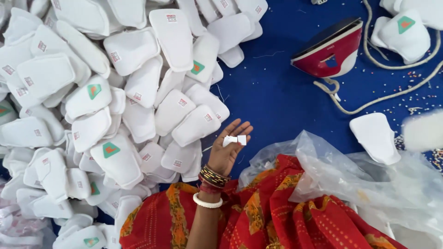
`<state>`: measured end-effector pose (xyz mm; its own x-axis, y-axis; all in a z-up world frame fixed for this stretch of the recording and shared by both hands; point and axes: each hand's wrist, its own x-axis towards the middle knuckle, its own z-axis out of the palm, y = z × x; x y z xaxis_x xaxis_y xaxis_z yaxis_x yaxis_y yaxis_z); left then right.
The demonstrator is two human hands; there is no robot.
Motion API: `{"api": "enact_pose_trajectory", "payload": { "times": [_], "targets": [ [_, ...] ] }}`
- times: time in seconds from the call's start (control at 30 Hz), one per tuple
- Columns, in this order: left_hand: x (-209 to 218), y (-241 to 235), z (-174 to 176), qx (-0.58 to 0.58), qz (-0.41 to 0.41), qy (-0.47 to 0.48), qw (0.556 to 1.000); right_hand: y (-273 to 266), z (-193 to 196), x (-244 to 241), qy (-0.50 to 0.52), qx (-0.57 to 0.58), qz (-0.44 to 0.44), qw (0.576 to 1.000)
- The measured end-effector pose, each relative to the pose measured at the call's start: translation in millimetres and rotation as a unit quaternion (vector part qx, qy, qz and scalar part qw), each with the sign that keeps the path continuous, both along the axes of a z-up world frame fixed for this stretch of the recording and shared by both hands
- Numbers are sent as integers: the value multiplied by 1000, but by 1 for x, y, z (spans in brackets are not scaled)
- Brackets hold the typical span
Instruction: The person irons white foam pieces on a blue work table, picking each piece, folding it, and pressing it flat with an electric iron before tossing it onto a large pile. At the end, the person adjusts the iron's plug at a power strip.
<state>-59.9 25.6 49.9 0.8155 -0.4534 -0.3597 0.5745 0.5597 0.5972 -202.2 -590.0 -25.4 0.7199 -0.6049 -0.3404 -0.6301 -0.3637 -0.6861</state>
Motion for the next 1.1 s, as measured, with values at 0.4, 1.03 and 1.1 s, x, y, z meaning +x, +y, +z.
{"api": "enact_pose_trajectory", "payload": {
  "times": [0.4,1.03,1.1],
  "targets": [
    [21,-21,-16,-65,122,19,990,382,54,140,141,356,7,924],
    [28,-58,-61,82,4,-9,997,364,58,153,-150,106,237,954],
    [25,-71,-58,328,-28,-150,932,339,13,161,-130,272,109,947]
  ]
}}
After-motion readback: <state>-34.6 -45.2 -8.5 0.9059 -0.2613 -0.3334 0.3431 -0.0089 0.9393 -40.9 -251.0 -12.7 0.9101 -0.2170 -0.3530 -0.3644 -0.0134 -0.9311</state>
